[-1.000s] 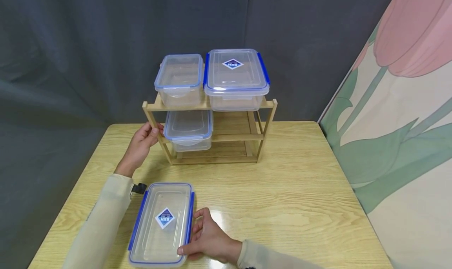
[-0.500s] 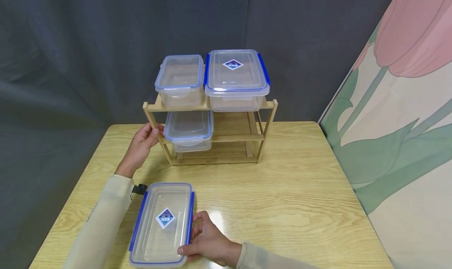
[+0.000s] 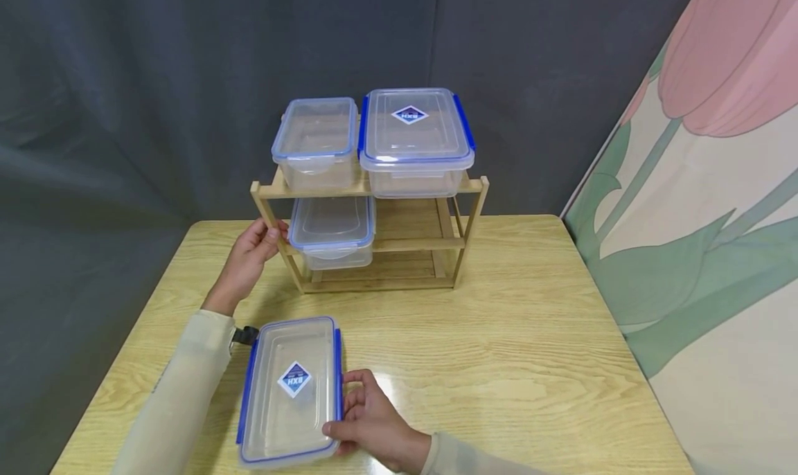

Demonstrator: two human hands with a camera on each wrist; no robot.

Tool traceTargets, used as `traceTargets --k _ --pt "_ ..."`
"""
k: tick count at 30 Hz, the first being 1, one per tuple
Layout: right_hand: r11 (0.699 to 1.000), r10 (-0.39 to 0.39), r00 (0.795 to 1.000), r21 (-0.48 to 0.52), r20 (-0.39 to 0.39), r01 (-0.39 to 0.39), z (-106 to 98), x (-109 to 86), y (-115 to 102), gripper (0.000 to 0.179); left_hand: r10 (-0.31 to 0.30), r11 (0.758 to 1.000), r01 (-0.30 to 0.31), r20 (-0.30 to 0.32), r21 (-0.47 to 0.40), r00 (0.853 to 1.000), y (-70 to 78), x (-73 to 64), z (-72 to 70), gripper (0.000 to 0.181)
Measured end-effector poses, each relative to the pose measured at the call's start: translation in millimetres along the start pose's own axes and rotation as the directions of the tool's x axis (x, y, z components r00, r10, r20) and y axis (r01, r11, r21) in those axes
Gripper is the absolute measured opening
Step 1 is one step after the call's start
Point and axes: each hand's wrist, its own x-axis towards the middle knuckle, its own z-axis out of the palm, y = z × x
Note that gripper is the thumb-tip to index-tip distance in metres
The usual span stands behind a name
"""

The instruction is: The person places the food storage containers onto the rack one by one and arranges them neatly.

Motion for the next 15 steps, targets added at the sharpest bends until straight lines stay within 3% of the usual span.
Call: traceTargets --k 7,15 --pt "0.992 -0.075 0.992 -0.110 -0.103 0.063 -2.8 -0.1 -5.8 0.082 -0.004 1.000 0.004 -0.002 0.011 1.000 0.1 0.4 -0.7 0.041" --pt "0.985 -0.126 0.982 -0.137 -0.139 0.107 -7.6 0.0 -7.4 0.071 -0.015 1.000 0.015 -0.001 0.003 1.000 -0.9 0.2 -0.3 0.040"
